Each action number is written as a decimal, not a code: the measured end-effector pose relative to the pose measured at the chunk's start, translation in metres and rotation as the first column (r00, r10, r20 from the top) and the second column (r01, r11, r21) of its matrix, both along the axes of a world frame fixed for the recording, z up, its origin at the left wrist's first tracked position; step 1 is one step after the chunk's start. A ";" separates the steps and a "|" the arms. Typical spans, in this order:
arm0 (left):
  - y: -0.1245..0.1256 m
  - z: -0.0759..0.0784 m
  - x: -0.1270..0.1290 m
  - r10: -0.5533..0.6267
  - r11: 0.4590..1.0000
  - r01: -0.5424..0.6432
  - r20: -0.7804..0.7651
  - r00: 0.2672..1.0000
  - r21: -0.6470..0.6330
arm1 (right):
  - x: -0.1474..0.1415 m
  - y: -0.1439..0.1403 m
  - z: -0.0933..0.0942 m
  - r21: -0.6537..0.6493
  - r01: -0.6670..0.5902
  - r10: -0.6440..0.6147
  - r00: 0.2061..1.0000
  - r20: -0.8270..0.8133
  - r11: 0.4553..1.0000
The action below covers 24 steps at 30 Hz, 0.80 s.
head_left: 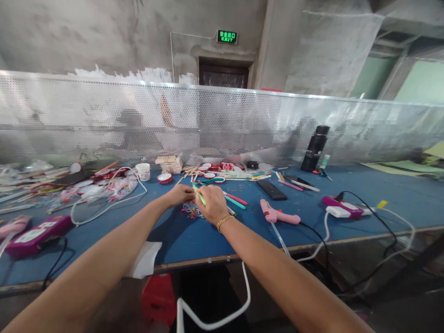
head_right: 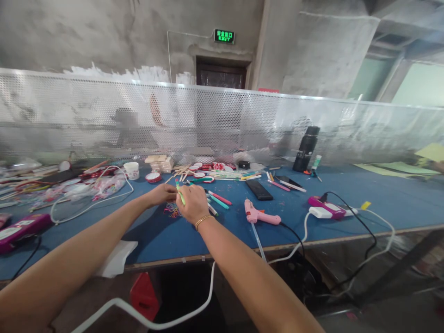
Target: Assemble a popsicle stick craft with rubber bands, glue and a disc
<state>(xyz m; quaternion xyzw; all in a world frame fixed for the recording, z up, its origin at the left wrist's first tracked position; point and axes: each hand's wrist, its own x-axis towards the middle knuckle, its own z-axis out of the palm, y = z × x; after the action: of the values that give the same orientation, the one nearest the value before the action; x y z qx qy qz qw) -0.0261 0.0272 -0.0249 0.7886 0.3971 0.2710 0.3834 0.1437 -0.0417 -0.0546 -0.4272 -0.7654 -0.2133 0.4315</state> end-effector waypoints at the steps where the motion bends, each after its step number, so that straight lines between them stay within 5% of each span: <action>1: 0.000 0.000 0.000 -0.003 1.000 0.003 0.000 1.000 0.000 | 0.000 0.000 0.000 -0.001 0.001 -0.001 1.000 0.000 1.000; 24: -0.004 0.005 0.003 -0.005 1.000 0.005 -0.007 1.000 -0.005 | 0.000 -0.001 0.002 -0.010 0.014 -0.014 1.000 -0.004 1.000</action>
<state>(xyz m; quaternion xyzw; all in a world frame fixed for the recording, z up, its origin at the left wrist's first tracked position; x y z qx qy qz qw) -0.0231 0.0235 -0.0202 0.7895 0.3972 0.2662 0.3847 0.1436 -0.0427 -0.0521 -0.4351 -0.7625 -0.2116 0.4294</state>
